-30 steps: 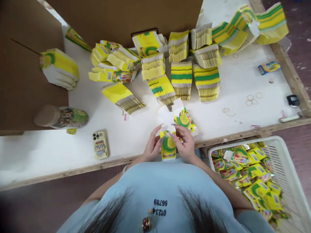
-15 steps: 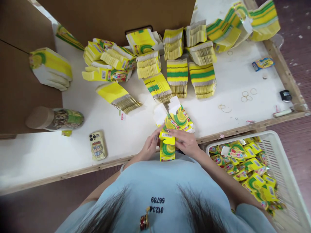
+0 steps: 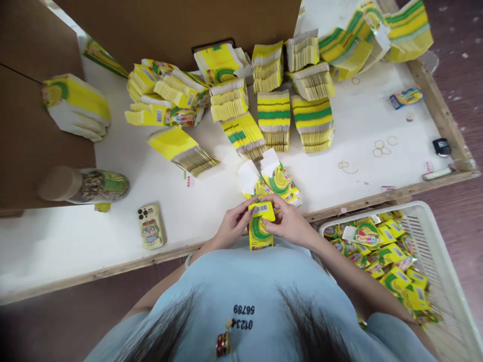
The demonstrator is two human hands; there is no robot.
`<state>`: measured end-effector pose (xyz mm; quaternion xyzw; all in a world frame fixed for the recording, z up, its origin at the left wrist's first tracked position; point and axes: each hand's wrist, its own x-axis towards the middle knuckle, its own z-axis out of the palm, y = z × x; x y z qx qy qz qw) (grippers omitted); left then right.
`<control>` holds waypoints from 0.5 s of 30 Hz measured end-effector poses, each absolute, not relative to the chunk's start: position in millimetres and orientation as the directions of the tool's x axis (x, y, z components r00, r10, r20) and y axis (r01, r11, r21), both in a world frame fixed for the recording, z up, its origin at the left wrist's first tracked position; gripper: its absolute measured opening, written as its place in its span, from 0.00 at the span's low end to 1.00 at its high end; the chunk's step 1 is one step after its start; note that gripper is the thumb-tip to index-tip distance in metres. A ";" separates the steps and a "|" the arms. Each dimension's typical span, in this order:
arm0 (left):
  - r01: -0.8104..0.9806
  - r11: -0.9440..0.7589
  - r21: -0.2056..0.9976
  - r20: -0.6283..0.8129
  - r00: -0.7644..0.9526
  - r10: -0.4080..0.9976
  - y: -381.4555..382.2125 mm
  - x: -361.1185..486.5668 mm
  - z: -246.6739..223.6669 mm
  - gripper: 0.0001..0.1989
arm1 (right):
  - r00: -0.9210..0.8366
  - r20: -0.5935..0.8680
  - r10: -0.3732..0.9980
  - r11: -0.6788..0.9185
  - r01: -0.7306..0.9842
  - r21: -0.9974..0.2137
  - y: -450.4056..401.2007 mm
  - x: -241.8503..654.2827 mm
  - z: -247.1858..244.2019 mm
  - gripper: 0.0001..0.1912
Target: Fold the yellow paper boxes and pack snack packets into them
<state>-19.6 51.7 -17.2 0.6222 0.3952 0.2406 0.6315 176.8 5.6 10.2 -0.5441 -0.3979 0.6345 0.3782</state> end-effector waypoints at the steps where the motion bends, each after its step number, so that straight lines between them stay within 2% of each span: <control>1: 0.193 0.104 0.976 -0.199 0.574 0.794 52.0 -19.7 -17.5 0.33 | -0.120 -0.391 0.913 -0.398 -0.047 -0.916 5.9 178.0 11.0 0.23; 5: 0.186 0.039 0.982 -0.142 0.579 0.803 55.1 -21.0 -15.8 0.31 | -0.170 -0.378 0.910 -0.399 -0.114 -0.910 5.2 185.8 10.5 0.22; 9: 0.173 -0.060 0.983 -0.067 0.647 0.760 57.0 -23.2 -9.4 0.27 | -0.286 -0.438 0.852 -0.499 -0.193 -0.845 5.2 188.0 4.2 0.21; 11: 0.181 -0.122 0.976 -0.038 0.690 0.723 61.0 -23.3 -7.3 0.26 | -0.230 -0.456 0.860 -0.501 -0.210 -0.840 5.7 188.2 1.9 0.21; 13: 0.218 -0.239 0.946 0.028 0.679 0.733 72.5 -22.0 -8.0 0.23 | -0.091 -0.433 0.897 -0.443 -0.172 -0.880 3.6 197.9 2.8 0.21; 15: 0.319 -0.365 0.875 0.129 0.573 0.809 93.5 -19.3 -12.0 0.21 | 0.067 -0.376 0.924 -0.376 -0.010 -0.926 -6.0 225.6 6.5 0.20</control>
